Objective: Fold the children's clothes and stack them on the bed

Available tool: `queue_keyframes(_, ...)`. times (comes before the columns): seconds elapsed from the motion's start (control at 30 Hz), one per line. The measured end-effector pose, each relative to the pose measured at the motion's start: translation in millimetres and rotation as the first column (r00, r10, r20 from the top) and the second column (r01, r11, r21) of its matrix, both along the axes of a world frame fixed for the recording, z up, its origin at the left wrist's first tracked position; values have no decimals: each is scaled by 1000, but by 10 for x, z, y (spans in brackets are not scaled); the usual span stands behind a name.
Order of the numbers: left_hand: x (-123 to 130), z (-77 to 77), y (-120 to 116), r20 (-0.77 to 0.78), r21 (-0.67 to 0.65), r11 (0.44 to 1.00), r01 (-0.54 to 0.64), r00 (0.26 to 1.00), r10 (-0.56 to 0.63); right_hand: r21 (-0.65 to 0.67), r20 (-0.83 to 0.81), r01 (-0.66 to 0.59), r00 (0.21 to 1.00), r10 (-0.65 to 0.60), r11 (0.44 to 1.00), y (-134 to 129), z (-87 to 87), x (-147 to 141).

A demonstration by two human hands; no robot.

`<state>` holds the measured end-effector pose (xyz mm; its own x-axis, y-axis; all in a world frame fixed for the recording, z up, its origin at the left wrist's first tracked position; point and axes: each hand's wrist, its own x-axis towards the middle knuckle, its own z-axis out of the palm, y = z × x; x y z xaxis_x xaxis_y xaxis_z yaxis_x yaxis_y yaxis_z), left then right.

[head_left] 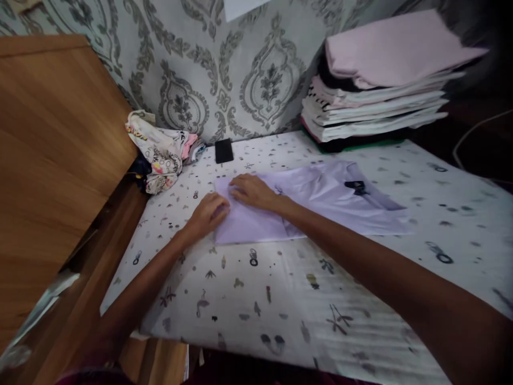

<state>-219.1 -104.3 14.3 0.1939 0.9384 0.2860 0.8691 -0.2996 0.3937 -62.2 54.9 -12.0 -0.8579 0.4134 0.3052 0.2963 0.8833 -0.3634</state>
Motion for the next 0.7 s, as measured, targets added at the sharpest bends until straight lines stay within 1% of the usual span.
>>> queue_keyframes(0.03, 94, 5, -150, -30, -15, 1000, 19, 999, -20, -8, 16, -32, 999, 32, 999, -29, -30, -9)
queue_keyframes(0.1, 223, -18, -401, -112, -17, 999, 40, 993, -42, -1, 37, -52, 998, 52, 999, -67, -83, -12)
queue_keyframes(0.2, 265, -94, -611, -219, 12, 1000, 27, 975, -24, 25, 45, -36, 998, 35, 999, -75, -124, -6)
queue_keyframes(0.33, 226, -176, -664, -269, 56, 996, -68, 960, 81, 36, 67, -36, 997, 34, 999, -49, -119, -8)
queue_keyframes(0.43, 269, -193, -689, -329, 46, 989, -140, 933, 147, 38, 77, -37, 996, 34, 999, -43, -108, -6)
queue_keyframes(0.53, 368, -184, -751, -431, 1, 986, -166, 890, 150, 45, 70, -45, 997, 42, 998, -49, -112, 3)
queue_keyframes(0.6, 427, -166, -799, -472, -30, 982, -186, 869, 150, 39, 57, -45, 997, 43, 998, -49, -122, 8)
queue_keyframes(0.67, 454, -135, -839, -460, -53, 974, -218, 871, 170, 24, 44, -45, 998, 43, 999, -43, -128, 10)
queue_keyframes(0.7, 450, -117, -852, -423, -69, 972, -224, 889, 175, 13, 40, -47, 998, 46, 999, -39, -128, 10)
